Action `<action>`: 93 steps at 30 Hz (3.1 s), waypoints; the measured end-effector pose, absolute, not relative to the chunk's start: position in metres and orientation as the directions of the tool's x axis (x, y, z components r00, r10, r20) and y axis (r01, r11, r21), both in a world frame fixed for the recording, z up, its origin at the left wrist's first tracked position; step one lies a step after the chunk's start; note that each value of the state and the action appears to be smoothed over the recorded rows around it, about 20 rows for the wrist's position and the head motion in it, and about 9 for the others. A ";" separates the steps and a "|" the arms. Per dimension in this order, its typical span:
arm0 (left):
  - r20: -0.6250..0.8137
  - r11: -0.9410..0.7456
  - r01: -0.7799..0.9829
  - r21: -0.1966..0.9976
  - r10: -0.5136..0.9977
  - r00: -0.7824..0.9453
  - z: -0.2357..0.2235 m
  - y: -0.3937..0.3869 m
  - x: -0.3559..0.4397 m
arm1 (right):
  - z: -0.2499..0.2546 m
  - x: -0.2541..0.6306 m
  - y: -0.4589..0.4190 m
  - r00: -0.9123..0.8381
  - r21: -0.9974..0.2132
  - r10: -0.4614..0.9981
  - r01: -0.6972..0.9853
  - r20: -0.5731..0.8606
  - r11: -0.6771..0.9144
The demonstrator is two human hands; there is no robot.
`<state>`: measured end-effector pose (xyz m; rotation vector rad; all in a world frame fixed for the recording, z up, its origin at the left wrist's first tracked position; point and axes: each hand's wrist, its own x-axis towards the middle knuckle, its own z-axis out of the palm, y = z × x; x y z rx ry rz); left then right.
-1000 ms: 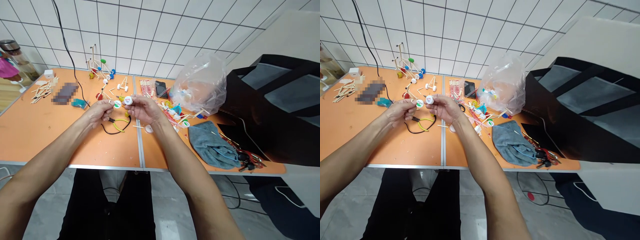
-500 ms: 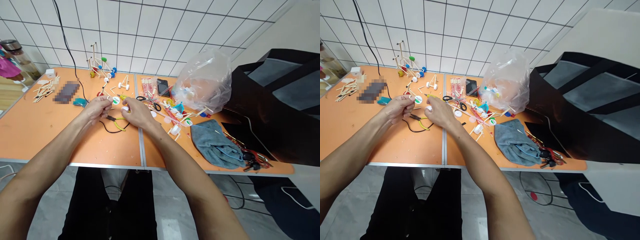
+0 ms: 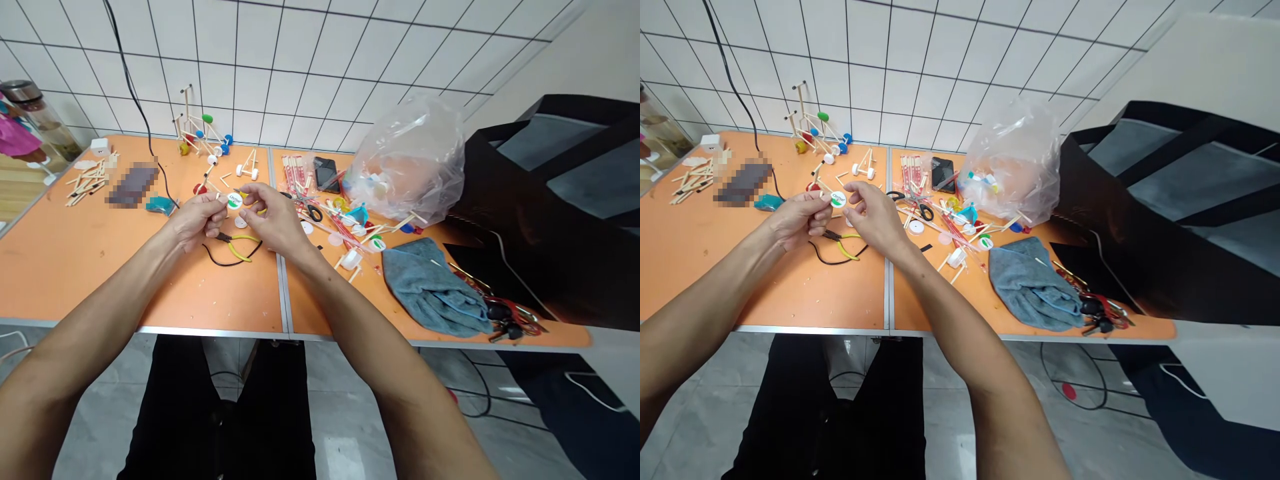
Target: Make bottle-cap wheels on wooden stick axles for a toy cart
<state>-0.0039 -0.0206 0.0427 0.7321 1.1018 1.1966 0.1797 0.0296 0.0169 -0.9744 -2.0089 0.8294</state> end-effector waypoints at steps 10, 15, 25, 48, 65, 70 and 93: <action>-0.224 0.334 -0.289 0.897 0.908 0.355 0.036 -0.023 -0.016 | 0.029 0.192 0.034 -0.554 -0.961 0.804 0.023 0.217 0.275; -0.227 0.340 -0.163 0.926 0.849 0.477 0.034 -0.024 -0.022 | 0.031 0.197 0.034 -0.636 -0.911 0.710 0.026 0.302 0.411; -0.239 0.300 0.021 0.954 0.712 0.660 0.025 -0.020 -0.026 | 0.024 0.201 0.048 -0.804 -0.779 0.437 -0.052 0.404 0.625; -0.186 0.215 0.008 0.977 0.826 0.532 0.031 -0.025 -0.025 | 0.021 0.202 0.044 -0.710 -0.391 0.456 0.270 0.536 0.880; -0.204 0.164 -0.391 0.906 0.977 -0.063 0.034 -0.012 -0.016 | 0.030 0.198 0.033 -0.587 -0.434 0.666 0.505 0.461 0.746; -0.193 0.123 -0.449 0.885 0.975 -0.113 0.033 -0.012 -0.013 | 0.028 0.192 0.026 -0.571 -0.431 0.701 0.552 0.429 0.714; -0.169 0.054 -0.508 0.860 0.968 -0.183 0.028 -0.013 -0.005 | 0.020 0.184 0.024 -0.548 -0.383 0.679 0.564 0.489 0.731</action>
